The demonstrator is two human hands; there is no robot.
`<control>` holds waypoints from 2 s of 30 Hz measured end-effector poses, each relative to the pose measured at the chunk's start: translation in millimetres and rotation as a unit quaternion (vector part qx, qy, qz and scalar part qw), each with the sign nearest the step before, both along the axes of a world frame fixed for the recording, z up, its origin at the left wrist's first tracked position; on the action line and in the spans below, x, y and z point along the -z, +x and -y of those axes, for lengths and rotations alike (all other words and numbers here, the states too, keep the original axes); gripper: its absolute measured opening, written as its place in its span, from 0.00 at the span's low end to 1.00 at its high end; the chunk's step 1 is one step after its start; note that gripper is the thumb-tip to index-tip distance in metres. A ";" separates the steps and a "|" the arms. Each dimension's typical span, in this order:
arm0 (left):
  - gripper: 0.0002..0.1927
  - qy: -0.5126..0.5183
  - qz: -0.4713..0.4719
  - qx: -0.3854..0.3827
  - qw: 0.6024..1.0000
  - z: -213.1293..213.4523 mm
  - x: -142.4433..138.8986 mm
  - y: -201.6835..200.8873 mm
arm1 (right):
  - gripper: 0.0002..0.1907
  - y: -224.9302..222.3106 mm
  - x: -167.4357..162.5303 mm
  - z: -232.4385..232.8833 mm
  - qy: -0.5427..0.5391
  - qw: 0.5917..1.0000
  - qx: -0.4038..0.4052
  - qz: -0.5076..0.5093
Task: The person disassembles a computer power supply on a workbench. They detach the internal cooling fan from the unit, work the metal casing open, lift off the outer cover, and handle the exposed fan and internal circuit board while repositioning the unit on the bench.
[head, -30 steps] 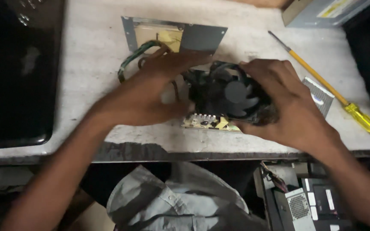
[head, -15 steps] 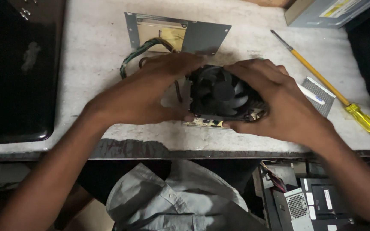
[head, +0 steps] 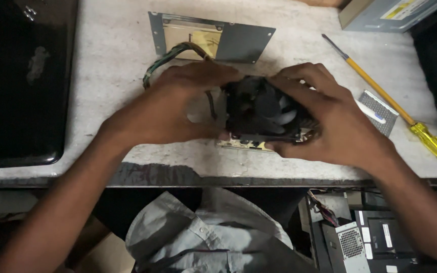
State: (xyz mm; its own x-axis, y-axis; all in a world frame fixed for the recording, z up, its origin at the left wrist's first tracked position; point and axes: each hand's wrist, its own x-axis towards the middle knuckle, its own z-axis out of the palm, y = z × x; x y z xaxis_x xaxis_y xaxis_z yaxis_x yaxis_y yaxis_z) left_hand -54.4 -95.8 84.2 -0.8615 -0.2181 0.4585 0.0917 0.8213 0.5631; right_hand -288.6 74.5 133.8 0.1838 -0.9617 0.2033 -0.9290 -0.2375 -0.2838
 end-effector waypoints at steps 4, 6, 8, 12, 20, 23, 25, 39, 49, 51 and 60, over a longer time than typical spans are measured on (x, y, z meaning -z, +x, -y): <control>0.48 0.017 0.005 -0.001 1.000 0.7 -2.4 4.6 | 0.49 3.5 -2.5 2.7 0.008 1.000 0.004 -0.009; 0.48 0.015 0.004 0.004 1.000 -0.4 -3.3 5.9 | 0.50 3.3 -1.1 2.1 0.019 1.000 0.011 -0.021; 0.47 0.010 0.033 0.004 0.999 -1.9 -3.3 5.8 | 0.50 1.8 2.9 0.1 0.006 1.000 0.010 -0.019; 0.46 -0.028 0.056 -0.010 0.998 -4.1 -1.0 5.7 | 0.47 -8.2 9.0 -4.5 -0.036 0.999 0.011 0.020; 0.45 -0.020 0.043 0.006 0.999 -1.2 3.8 6.8 | 0.46 -28.0 -18.8 -17.8 -0.083 0.996 0.031 0.027; 0.40 -0.014 0.033 0.013 0.999 -1.9 5.9 8.6 | 0.47 -17.0 -18.1 -19.0 -0.100 0.989 0.093 -0.060; 0.35 -0.027 0.038 0.026 0.999 -2.2 7.9 8.0 | 0.47 -11.0 -17.9 -15.9 -0.110 0.984 0.117 -0.071; 0.28 -0.020 0.009 0.008 1.000 -9.2 7.8 9.7 | 0.53 8.1 2.7 -12.2 -0.101 0.988 0.073 -0.091; 0.53 0.016 0.015 0.013 1.000 -8.9 4.7 8.9 | 0.51 13.5 5.6 -6.8 0.023 0.999 0.025 0.008; 0.54 -0.003 0.037 0.008 0.999 -9.3 5.2 9.0 | 0.49 15.6 1.7 -4.8 0.046 0.998 0.030 0.005; 0.51 0.018 0.017 -0.027 0.999 -11.0 5.5 9.9 | 0.52 28.8 -6.2 1.7 0.044 0.998 0.052 -0.016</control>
